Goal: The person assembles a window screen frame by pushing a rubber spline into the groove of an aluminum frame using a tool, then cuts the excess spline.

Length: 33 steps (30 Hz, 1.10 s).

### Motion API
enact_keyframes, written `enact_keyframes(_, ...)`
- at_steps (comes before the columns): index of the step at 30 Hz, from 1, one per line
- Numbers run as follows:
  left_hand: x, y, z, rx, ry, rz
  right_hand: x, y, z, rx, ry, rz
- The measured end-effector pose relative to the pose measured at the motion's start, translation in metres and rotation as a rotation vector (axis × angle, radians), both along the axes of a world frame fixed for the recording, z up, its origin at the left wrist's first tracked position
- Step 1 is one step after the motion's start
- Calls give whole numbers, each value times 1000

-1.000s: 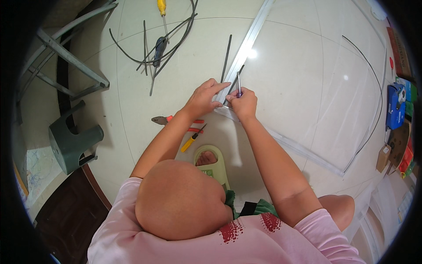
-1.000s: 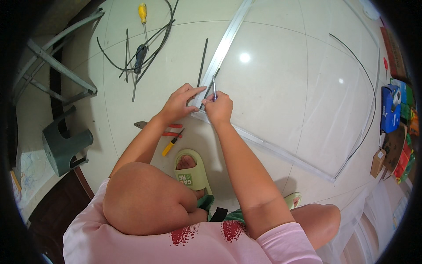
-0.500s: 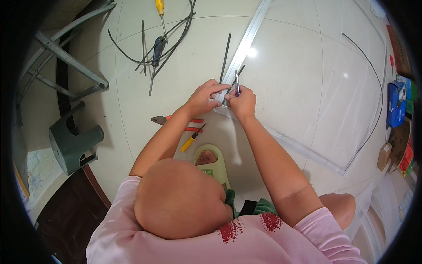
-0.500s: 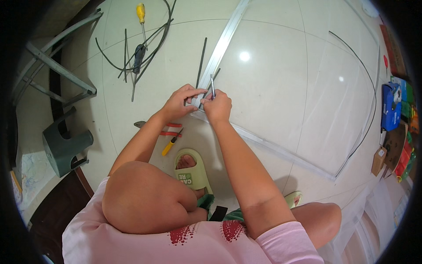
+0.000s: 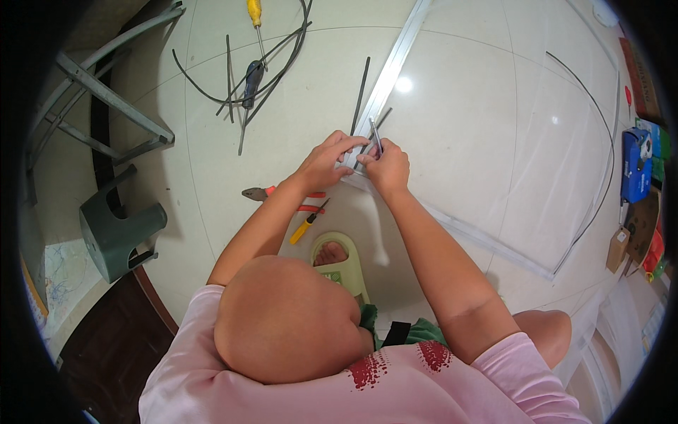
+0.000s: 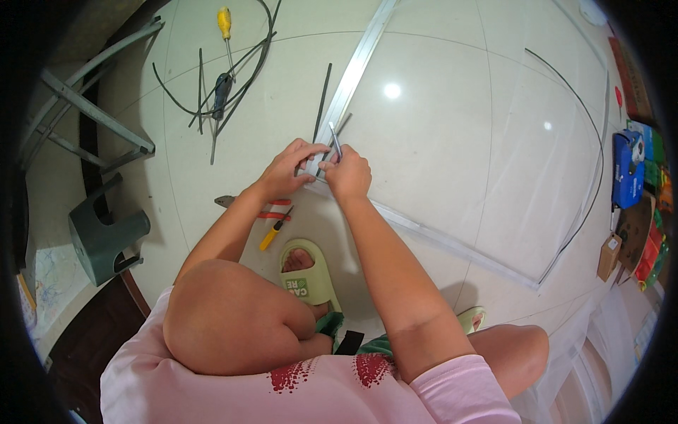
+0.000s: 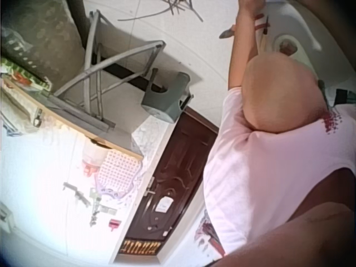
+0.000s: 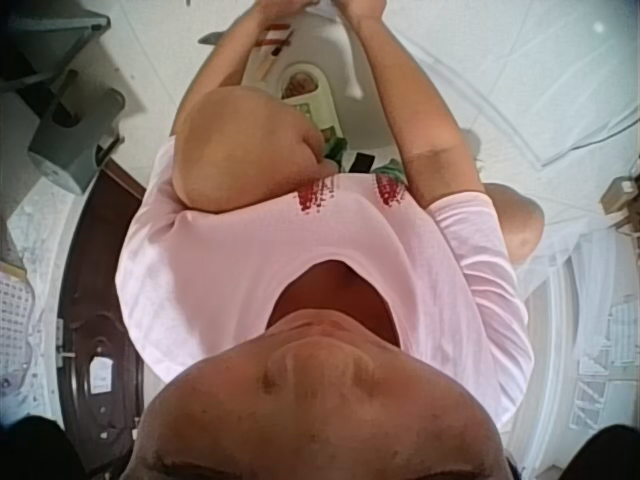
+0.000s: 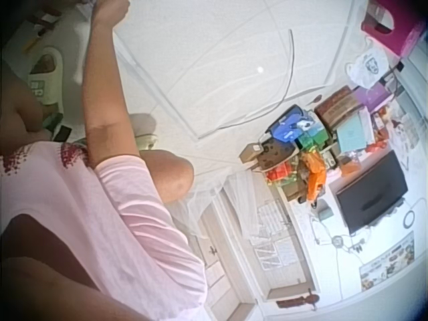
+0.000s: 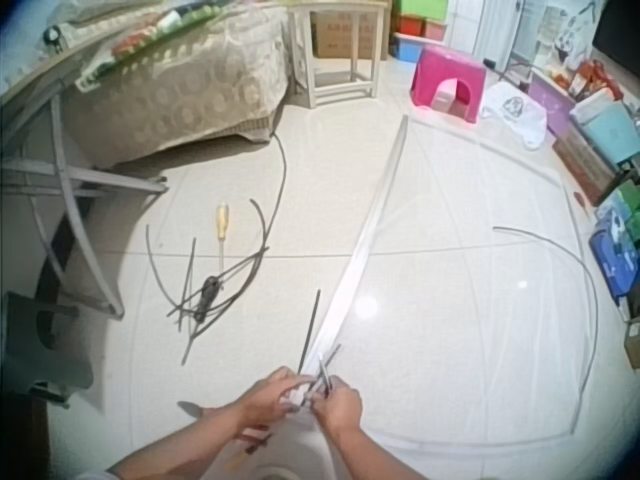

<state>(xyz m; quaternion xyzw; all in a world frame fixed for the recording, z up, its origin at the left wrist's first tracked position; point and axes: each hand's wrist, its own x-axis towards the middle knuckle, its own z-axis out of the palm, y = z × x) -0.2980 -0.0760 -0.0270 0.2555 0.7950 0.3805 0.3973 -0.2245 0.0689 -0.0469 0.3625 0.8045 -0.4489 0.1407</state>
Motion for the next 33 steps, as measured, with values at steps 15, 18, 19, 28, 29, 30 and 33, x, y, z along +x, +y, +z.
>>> enact_keyframes(15,6,2,-4,38,131,-12,3,7,-5,-81,23,28)
enact_keyframes(18,6,2,-5,31,132,3,4,10,-2,-123,39,47)
enact_keyframes(19,5,3,-5,15,128,-4,8,10,0,-81,48,84)
enact_keyframes(28,6,5,0,-44,95,10,64,23,15,162,214,590)
enact_keyframes(29,6,6,0,-58,92,10,65,25,15,143,215,652)
enact_keyframes(30,6,7,0,-58,93,8,64,25,16,142,215,649)
enact_keyframes(33,6,7,-1,-82,92,10,62,23,17,180,192,710)
